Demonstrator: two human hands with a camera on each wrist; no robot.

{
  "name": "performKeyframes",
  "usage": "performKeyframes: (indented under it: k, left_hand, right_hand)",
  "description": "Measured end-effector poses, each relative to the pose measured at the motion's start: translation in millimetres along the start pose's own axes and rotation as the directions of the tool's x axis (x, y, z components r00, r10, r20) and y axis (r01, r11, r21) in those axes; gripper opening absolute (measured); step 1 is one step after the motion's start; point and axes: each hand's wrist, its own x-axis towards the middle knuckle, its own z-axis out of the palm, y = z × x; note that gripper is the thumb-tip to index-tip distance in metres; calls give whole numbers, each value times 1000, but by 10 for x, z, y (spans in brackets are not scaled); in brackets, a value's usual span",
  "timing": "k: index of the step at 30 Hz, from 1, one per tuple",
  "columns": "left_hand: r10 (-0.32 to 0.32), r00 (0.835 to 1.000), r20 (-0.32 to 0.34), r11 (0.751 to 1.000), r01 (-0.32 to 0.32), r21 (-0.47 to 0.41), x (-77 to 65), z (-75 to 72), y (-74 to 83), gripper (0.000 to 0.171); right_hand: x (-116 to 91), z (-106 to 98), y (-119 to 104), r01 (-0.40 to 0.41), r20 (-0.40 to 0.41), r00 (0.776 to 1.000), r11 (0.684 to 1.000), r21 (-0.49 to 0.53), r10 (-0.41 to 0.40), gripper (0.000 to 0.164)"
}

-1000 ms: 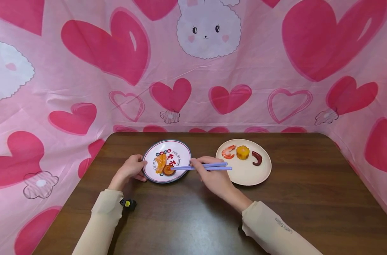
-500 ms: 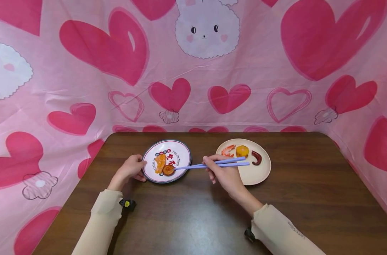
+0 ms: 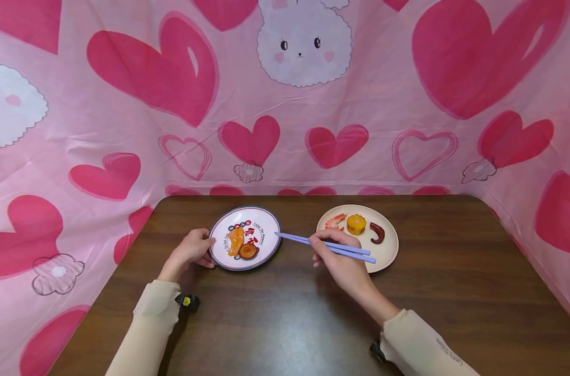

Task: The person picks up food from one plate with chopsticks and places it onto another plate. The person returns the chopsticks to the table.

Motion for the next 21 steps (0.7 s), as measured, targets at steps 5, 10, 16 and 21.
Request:
performKeyframes:
  k: [5, 10, 16, 21]
  left_hand:
    - [-4, 1000, 0, 1000, 4, 2, 7, -4, -9, 27]
    - [-4, 1000, 0, 1000, 4, -1, 12, -2, -4, 28]
    - [-1, 1000, -1, 1000, 1, 4, 10, 2, -13, 27]
    - [1, 1000, 0, 1000, -1, 4, 12, 2, -18, 26]
  right_hand:
    - [-8, -47, -36, -12, -16, 1000, 998, 53, 13, 11]
    - [-25, -106, -66, -47, -49, 998, 997, 65, 50, 16]
    - [-66, -182, -77, -64, -171, 983, 998, 2, 64, 24]
    - [-64, -266, -99, -43, -248, 967, 998, 54, 55, 30]
